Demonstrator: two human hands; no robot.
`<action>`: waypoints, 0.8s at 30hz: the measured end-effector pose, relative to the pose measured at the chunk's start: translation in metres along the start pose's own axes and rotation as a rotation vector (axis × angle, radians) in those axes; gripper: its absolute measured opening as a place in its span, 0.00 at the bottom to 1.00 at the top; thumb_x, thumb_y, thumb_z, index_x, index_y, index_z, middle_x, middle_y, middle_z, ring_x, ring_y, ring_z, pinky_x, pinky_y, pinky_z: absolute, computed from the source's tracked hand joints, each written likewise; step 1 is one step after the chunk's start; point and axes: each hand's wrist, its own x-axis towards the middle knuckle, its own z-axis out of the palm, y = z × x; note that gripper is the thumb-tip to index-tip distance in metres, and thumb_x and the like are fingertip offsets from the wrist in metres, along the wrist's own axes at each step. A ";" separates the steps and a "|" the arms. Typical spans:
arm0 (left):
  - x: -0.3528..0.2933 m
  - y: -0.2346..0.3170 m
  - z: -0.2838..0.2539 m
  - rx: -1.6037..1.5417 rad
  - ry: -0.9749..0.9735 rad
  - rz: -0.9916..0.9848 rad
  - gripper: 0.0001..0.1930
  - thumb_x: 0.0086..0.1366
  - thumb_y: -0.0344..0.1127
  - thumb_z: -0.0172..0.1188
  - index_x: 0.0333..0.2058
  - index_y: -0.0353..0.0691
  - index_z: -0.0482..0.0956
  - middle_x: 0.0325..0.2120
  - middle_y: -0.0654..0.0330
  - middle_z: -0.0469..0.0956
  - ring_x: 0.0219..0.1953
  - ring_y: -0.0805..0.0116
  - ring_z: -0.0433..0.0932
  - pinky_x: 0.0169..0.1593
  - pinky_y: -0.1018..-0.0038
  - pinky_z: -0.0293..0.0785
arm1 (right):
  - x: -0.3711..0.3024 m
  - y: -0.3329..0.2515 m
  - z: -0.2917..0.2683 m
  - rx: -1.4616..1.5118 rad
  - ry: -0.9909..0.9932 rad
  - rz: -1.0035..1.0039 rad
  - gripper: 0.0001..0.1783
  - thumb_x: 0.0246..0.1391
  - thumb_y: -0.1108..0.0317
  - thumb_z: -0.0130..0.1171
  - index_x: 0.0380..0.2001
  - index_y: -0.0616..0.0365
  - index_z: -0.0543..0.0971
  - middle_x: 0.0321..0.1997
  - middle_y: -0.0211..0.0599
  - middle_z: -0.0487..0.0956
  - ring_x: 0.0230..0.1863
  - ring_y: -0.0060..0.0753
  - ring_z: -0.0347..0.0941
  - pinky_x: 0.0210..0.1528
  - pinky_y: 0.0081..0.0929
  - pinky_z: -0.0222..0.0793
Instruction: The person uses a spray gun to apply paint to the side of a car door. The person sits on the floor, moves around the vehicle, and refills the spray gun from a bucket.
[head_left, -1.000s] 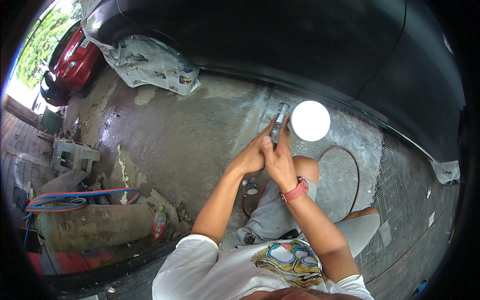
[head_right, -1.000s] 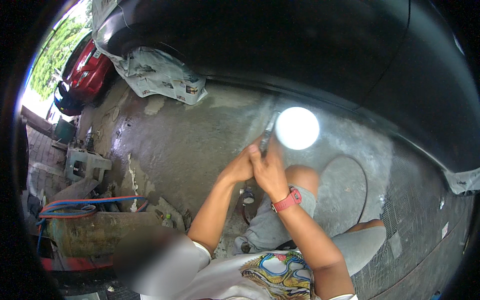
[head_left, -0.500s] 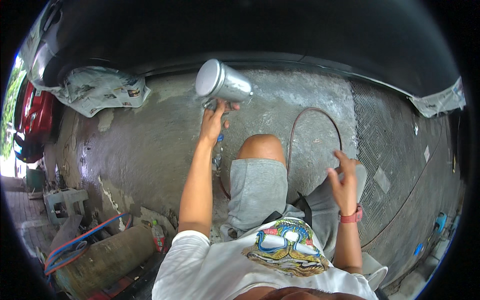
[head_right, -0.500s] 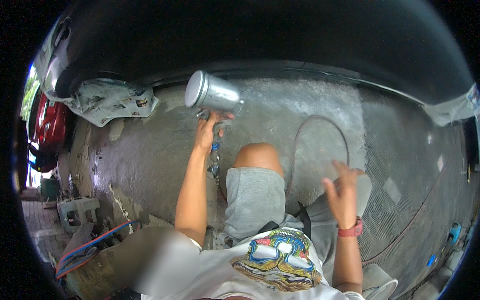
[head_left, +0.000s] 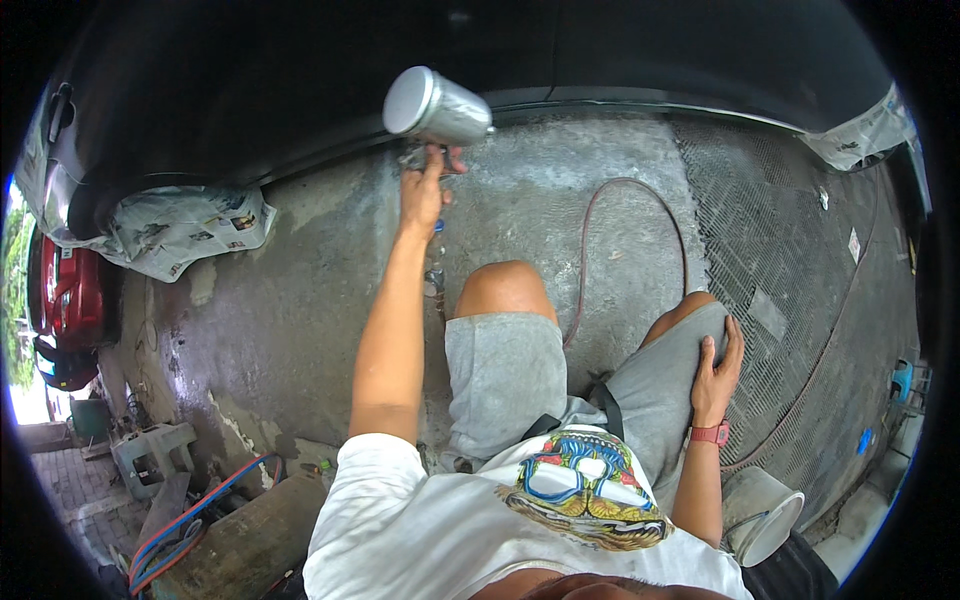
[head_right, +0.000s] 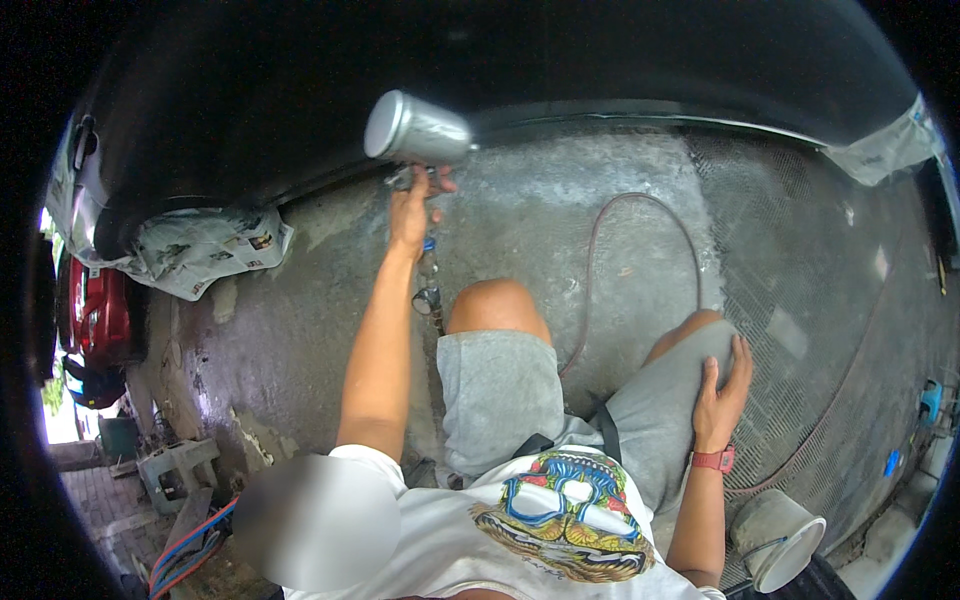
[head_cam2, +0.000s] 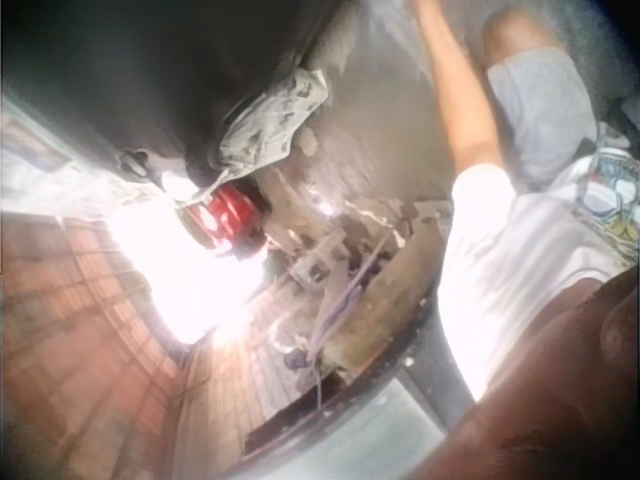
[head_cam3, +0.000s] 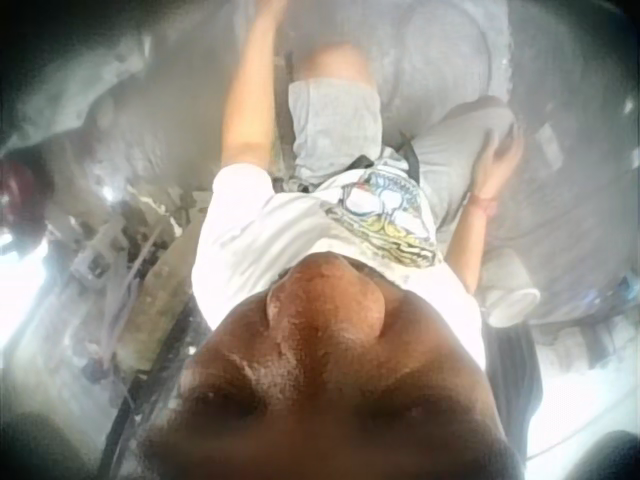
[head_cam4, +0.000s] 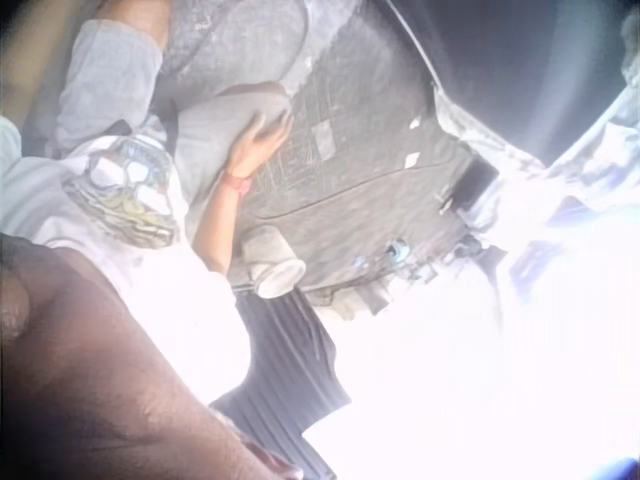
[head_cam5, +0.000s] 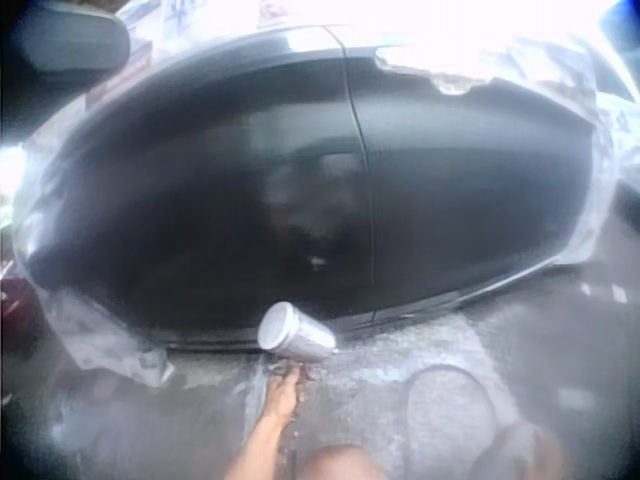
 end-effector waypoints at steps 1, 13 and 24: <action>0.000 -0.005 -0.017 0.013 0.029 0.013 0.25 0.79 0.61 0.51 0.51 0.44 0.82 0.42 0.63 0.86 0.42 0.75 0.82 0.28 0.78 0.67 | 0.001 0.001 -0.001 -0.004 0.000 0.005 0.28 0.72 0.63 0.57 0.70 0.60 0.71 0.74 0.49 0.70 0.76 0.51 0.63 0.78 0.42 0.56; -0.035 0.004 -0.256 0.170 0.556 0.083 0.26 0.79 0.59 0.51 0.51 0.40 0.82 0.43 0.62 0.86 0.42 0.71 0.84 0.28 0.75 0.68 | 0.002 0.006 0.000 0.041 -0.014 0.030 0.28 0.72 0.62 0.57 0.69 0.64 0.71 0.73 0.52 0.70 0.76 0.52 0.63 0.78 0.42 0.54; -0.042 0.017 -0.395 0.329 1.032 -0.005 0.29 0.79 0.60 0.50 0.46 0.37 0.86 0.35 0.58 0.87 0.40 0.65 0.87 0.27 0.72 0.73 | 0.004 0.008 0.002 -0.033 -0.036 0.008 0.29 0.74 0.58 0.54 0.71 0.63 0.69 0.76 0.49 0.68 0.78 0.50 0.60 0.79 0.43 0.53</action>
